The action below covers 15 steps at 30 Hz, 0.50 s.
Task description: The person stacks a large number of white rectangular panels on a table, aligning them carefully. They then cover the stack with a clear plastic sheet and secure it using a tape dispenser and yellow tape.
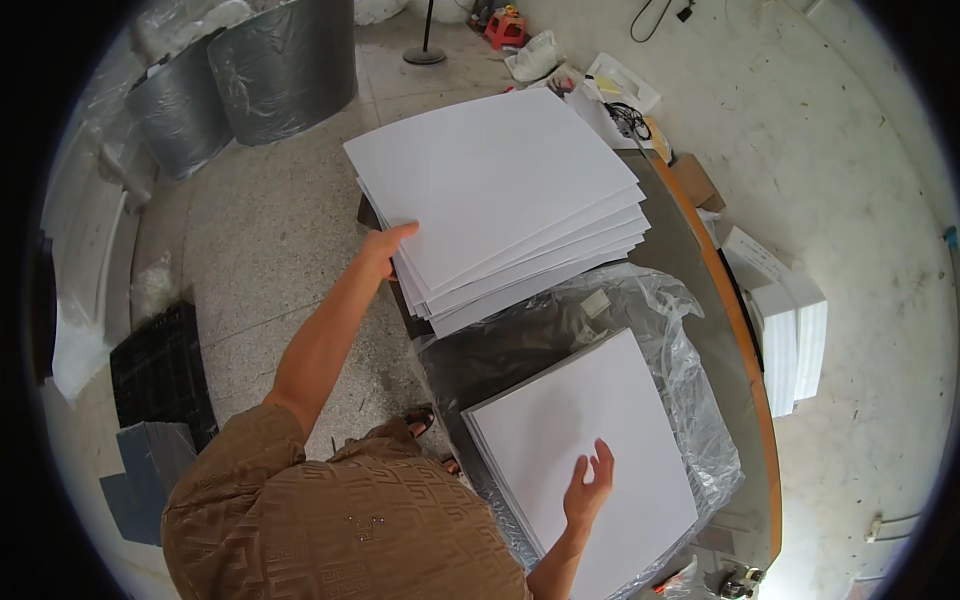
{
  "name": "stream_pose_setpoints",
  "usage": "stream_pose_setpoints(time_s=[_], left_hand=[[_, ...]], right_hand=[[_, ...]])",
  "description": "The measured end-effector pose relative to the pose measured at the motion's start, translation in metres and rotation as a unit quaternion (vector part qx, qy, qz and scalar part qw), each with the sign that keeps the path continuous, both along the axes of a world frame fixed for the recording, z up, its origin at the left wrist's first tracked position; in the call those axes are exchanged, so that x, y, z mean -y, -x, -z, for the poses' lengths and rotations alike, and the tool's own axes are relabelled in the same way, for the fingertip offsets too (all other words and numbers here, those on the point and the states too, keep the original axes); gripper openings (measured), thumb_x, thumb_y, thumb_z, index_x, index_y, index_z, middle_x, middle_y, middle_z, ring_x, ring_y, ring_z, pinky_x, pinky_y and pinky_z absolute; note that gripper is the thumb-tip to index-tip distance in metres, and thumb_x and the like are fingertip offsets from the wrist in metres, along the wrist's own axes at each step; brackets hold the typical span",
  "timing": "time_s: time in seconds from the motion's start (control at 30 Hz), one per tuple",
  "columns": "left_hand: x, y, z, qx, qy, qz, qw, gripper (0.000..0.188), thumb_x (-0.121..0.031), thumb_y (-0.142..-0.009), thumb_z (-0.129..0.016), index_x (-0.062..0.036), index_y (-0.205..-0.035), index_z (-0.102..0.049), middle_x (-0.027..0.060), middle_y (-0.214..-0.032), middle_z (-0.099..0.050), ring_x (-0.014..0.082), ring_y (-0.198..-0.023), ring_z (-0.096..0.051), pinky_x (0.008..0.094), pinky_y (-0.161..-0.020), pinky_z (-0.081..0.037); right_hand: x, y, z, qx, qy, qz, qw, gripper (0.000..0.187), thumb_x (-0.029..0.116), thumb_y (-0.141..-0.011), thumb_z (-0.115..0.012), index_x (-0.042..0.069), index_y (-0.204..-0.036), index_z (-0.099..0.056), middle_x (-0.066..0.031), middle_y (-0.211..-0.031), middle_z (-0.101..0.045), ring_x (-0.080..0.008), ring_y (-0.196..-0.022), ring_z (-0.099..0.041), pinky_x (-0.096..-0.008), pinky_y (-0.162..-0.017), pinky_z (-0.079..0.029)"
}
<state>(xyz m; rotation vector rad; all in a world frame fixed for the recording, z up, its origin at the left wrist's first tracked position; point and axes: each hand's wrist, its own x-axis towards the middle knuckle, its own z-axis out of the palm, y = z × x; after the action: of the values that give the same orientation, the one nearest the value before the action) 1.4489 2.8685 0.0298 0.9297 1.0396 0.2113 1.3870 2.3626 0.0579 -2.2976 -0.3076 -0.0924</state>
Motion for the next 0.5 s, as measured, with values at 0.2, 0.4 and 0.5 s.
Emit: stream_pose_setpoints(time_s=[0.2, 0.4, 0.5], left_hand=[[0.004, 0.015, -0.049, 0.004, 0.02, 0.022, 1.0, 0.081, -0.037, -0.068, -0.078, 0.0, -0.131, -0.042, 0.0172, -0.128, -0.051, 0.0331, -0.12, -0.048, 0.0536, -0.09, -0.039], [0.023, 0.005, -0.05, 0.174, 0.026, 0.013, 0.984, 0.09, -0.037, -0.069, -0.077, 0.0035, -0.136, -0.034, 0.0195, -0.134, -0.045, 0.0337, -0.119, -0.047, 0.0487, -0.097, -0.038], [0.028, 0.007, -0.065, 0.175, -0.006, -0.011, 0.984, 0.091, -0.036, -0.069, -0.077, 0.0064, -0.136, -0.033, 0.0205, -0.132, -0.046, 0.0335, -0.119, -0.047, 0.0467, -0.098, -0.038]], right_hand=[[-0.041, -0.042, -0.008, -0.05, -0.05, -0.134, 0.988, 0.038, 0.012, -0.092, -0.054, -0.004, -0.127, -0.048, -0.0184, -0.124, -0.054, -0.029, -0.112, -0.054, -0.0376, -0.09, -0.048], [-0.131, -0.11, 0.013, -0.397, -0.413, -0.146, 0.806, 0.067, 0.031, -0.092, -0.058, -0.002, -0.141, -0.026, -0.0191, -0.131, -0.044, -0.031, -0.121, -0.044, -0.0485, -0.095, -0.044], [-0.187, -0.144, 0.012, -0.517, -0.471, -0.138, 0.701, 0.102, 0.051, -0.082, -0.065, 0.0, -0.146, -0.003, -0.0242, -0.142, -0.026, -0.0368, -0.133, -0.028, -0.0575, -0.099, -0.037]])
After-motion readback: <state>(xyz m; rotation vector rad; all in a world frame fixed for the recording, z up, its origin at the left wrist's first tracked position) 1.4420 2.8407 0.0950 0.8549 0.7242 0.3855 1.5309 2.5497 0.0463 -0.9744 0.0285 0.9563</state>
